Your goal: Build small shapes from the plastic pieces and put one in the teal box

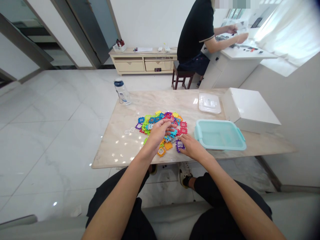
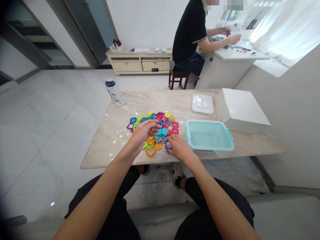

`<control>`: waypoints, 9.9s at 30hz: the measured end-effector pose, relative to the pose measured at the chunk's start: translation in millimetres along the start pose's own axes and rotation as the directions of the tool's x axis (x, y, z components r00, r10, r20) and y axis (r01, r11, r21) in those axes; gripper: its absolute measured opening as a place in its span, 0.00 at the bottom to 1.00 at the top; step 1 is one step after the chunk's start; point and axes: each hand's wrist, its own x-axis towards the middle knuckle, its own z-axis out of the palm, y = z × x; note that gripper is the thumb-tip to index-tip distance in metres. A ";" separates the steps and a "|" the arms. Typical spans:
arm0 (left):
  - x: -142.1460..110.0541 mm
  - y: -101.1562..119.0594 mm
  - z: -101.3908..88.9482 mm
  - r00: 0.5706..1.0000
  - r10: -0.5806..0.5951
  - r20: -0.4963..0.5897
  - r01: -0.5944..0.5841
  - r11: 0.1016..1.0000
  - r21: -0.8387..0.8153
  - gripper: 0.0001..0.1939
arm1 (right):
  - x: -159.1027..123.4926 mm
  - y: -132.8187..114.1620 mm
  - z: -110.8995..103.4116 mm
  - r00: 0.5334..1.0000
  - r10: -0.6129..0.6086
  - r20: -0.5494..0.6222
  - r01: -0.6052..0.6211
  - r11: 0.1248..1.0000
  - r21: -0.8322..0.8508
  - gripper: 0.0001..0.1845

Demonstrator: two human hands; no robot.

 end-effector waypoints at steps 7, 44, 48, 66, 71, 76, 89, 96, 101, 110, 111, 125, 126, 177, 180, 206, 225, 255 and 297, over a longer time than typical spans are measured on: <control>-1.4 0.8 1.2 1.000 0.000 -0.006 0.000 1.000 0.011 0.07 | -2.3 6.1 -1.1 1.000 0.018 -0.016 -0.018 1.000 -0.023 0.23; -5.0 11.1 -3.5 1.000 -0.001 -0.011 0.001 0.999 -0.040 0.08 | 8.7 25.3 39.4 0.975 0.038 0.219 -0.019 0.996 -0.090 0.19; -5.0 11.1 -2.7 1.000 0.002 -0.009 -0.003 0.999 -0.043 0.07 | 11.0 24.4 39.7 0.973 0.059 0.224 -0.036 0.994 -0.103 0.21; -4.9 9.3 -4.2 1.000 0.011 -0.008 -0.011 0.999 -0.034 0.07 | 14.2 22.3 36.6 0.968 0.059 0.245 -0.023 0.989 -0.146 0.21; -1.7 7.4 -6.9 1.000 0.011 -0.024 -0.012 1.000 -0.023 0.07 | 13.5 24.8 37.7 0.971 0.054 0.234 -0.029 0.993 -0.111 0.21; -2.3 8.1 -4.7 1.000 0.017 -0.015 -0.018 1.000 -0.020 0.07 | 14.0 24.8 36.4 0.969 0.039 0.244 -0.012 0.994 -0.111 0.18; 0.8 20.1 -22.2 0.995 0.046 -0.087 -0.051 0.997 -0.065 0.09 | 11.2 24.5 37.9 0.969 -0.005 0.246 0.036 0.992 -0.122 0.15; 5.2 16.4 -24.6 0.993 0.053 -0.107 -0.054 0.998 -0.010 0.09 | 14.5 27.4 28.2 0.997 -0.003 0.077 -0.003 0.997 0.082 0.20; 5.4 6.8 -18.4 0.999 0.042 -0.033 -0.038 0.993 0.110 0.12 | 14.2 9.8 -19.9 0.903 0.033 -0.429 0.155 0.905 0.395 0.28; -5.2 -6.1 -7.6 0.952 -0.052 0.301 0.049 0.999 0.018 0.31 | 17.0 -28.8 -48.1 0.760 0.099 -0.643 0.308 0.815 0.490 0.28; -5.3 -6.0 -7.6 0.949 -0.065 0.309 0.074 0.997 -0.018 0.30 | 17.9 -29.0 -47.1 0.753 0.095 -0.651 0.315 0.817 0.483 0.28; 0.3 -9.5 -21.9 0.921 -0.163 0.353 0.246 0.947 -0.206 0.23 | 14.4 -33.1 -53.4 0.765 0.001 -0.644 0.357 0.831 0.427 0.29; 0.1 -9.8 -21.9 0.920 -0.165 0.354 0.246 0.949 -0.198 0.23 | 14.2 -33.8 -53.9 0.762 -0.006 -0.647 0.362 0.833 0.418 0.29; -14.0 0.7 -15.3 0.938 -0.074 0.339 0.112 0.989 -0.094 0.24 | 8.1 -38.9 -54.4 0.752 0.053 -0.657 0.345 0.817 0.461 0.32; -14.7 1.8 -13.1 0.947 -0.068 0.313 0.101 0.991 -0.091 0.25 | 7.1 -40.7 -56.0 0.752 0.048 -0.658 0.334 0.832 0.442 0.31; -15.0 -1.1 -7.6 0.930 -0.042 0.364 0.071 0.995 -0.064 0.23 | 8.6 -48.3 -62.6 0.677 -0.005 -0.736 0.387 0.853 0.350 0.26; -8.3 -26.5 -0.2 0.906 0.384 0.178 -0.422 0.783 0.457 0.12 | 17.1 -43.8 -43.9 0.716 -0.060 -0.695 0.155 0.985 0.074 0.23; -12.8 -17.4 0.0 0.866 0.447 0.225 -0.498 0.723 0.479 0.14 | 13.1 -42.3 -49.2 0.709 -0.053 -0.704 0.156 0.984 0.083 0.29; 3.2 -13.6 -13.6 0.932 0.352 0.084 -0.362 0.895 0.260 0.19 | 29.7 -36.6 -33.3 0.859 0.429 -0.279 0.073 0.436 0.897 0.32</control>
